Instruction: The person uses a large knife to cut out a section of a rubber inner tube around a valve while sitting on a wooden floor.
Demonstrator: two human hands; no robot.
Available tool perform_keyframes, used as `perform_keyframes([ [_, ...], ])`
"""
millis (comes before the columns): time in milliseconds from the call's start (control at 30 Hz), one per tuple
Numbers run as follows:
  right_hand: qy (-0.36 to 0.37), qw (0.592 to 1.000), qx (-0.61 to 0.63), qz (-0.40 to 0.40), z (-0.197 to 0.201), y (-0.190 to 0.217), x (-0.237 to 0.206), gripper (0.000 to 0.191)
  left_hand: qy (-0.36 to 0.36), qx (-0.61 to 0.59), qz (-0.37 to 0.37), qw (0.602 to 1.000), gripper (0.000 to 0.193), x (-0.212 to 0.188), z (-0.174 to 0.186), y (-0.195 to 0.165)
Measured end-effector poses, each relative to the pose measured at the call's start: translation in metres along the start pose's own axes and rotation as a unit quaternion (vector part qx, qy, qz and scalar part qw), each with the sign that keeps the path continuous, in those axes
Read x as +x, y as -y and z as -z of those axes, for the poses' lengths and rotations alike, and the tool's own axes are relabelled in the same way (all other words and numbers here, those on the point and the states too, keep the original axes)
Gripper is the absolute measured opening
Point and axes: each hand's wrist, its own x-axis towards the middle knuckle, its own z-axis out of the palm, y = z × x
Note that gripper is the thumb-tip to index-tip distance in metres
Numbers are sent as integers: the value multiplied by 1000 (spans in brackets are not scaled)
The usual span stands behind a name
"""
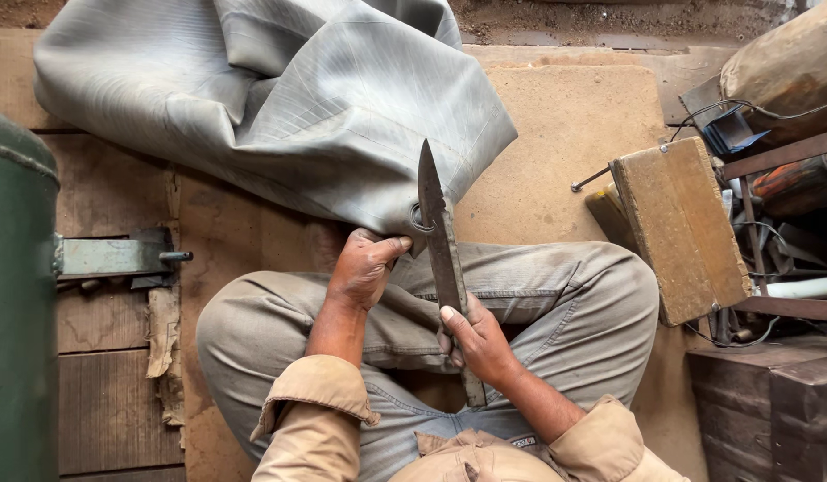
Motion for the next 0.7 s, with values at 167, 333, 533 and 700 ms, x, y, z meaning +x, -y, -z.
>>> perform_keyframes([
  [167, 9, 1000, -6, 0, 5, -1, 3, 21, 16, -3, -5, 1000, 19, 0, -1, -7],
  [333, 2, 999, -42, 8, 6, 11, 4, 20, 25, -14, 19, 999, 17, 1, -3, -12],
  [533, 7, 998, -54, 10, 1, 36, 20, 17, 19, 9, 18, 1000, 16, 1, -2, -13],
  [700, -3, 996, -80, 32, -2, 56, 33, 16, 15, 3, 27, 1000, 16, 3, -5, -14],
])
